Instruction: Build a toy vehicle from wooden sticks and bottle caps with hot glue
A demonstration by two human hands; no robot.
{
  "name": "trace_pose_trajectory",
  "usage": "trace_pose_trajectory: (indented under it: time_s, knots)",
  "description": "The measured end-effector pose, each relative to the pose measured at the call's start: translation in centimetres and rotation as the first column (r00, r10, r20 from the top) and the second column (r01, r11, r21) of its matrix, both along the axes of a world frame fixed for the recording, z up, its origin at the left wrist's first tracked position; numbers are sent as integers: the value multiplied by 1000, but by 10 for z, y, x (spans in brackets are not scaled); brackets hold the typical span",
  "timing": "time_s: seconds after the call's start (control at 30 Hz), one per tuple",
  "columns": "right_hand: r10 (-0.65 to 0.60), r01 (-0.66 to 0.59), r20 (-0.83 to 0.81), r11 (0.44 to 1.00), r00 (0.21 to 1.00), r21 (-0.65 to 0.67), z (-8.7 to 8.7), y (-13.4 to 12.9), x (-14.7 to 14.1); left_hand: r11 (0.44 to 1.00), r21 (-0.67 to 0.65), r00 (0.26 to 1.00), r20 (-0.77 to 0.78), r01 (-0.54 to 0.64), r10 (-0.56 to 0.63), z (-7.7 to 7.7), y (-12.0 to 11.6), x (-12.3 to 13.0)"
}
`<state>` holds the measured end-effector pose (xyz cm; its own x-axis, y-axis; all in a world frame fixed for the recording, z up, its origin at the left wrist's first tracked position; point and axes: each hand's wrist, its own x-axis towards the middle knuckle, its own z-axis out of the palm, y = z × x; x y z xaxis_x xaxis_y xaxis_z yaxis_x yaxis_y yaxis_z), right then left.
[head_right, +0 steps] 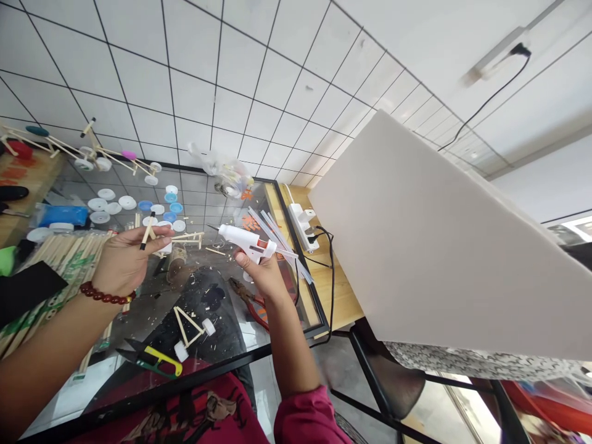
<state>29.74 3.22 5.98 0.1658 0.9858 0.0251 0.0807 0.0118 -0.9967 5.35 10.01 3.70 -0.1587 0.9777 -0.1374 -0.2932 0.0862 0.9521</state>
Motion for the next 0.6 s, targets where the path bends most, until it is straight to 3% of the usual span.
trace_pose_trajectory:
  time_s: [0.13,0.3,0.6]
  knots:
    - [1,2,65,999,998,-50,-9,11,7,1000,-2,999,-39,14,-14,-7,4,-1]
    - [-70,111,248,981,966,-157,-26,21,28,1000,-5,996,-91,2,-3,-19,9,-2]
    - [-56,131,301,963,952,-235,-56,19,54,999,-42,984,-176,31,-37,-33,13,0]
